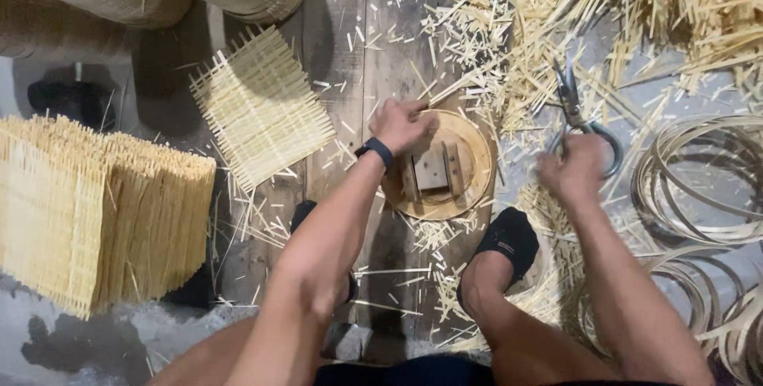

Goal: Assembling and trimming bamboo steamer lids by fitting woven mats into circular rings and using scissors to cut away the excess material.

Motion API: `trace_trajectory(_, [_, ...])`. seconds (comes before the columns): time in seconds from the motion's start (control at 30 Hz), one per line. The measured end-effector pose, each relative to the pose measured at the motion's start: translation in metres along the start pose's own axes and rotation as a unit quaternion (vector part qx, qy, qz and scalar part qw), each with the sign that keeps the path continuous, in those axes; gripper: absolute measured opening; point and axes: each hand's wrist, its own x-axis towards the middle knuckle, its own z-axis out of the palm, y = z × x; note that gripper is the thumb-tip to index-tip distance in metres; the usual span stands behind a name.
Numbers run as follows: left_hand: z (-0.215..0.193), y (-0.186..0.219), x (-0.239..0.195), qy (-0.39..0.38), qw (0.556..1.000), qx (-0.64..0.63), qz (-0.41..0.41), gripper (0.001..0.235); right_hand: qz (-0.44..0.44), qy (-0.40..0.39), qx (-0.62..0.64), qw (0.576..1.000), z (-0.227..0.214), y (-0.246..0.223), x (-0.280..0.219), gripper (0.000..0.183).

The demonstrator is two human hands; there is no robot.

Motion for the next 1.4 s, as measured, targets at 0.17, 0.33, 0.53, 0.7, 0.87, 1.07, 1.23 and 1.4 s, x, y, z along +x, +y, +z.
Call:
trace_trajectory(0.17, [0.049,-0.007,0.036,-0.121,0.984,-0.128,0.015,0.042,-0.062,-0.121,0.329,0.934,0.030,-0.031,-0.014,0.027])
trace_trajectory(0.33, [0.077,-0.009,0.049,0.078,0.987,-0.107,0.089,0.039,0.005,-0.115,0.306,0.945,0.060,-0.025,0.007,0.024])
trace_trajectory(0.53, [0.078,-0.024,0.051,0.040,0.969,-0.233,0.074,0.053,-0.041,-0.027,0.287,0.957,0.054,-0.030,-0.010,0.025])
trace_trajectory(0.7, [0.068,-0.098,0.020,0.143,0.974,-0.172,0.011,0.039,-0.055,-0.037,0.301,0.951,0.063,-0.007,-0.042,0.044])
trace_trajectory(0.87, [0.085,-0.142,0.001,0.002,0.950,-0.311,-0.022,0.035,0.019,-0.147,0.464,0.874,0.090,0.013,-0.041,0.029])
trace_trajectory(1.07, [0.075,-0.117,-0.011,0.010,0.951,-0.298,-0.079,0.039,0.076,-0.139,0.513,0.844,0.088,0.005,-0.045,0.021])
trace_trajectory(1.23, [0.084,-0.120,-0.017,0.059,0.946,-0.313,-0.063,0.040,0.053,-0.147,0.612,0.775,0.060,-0.008,-0.054,0.026])
trace_trajectory(1.4, [0.118,-0.097,-0.109,-0.161,0.673,-0.697,-0.186,0.028,0.078,-0.217,0.536,0.812,0.056,-0.022,-0.088,0.035])
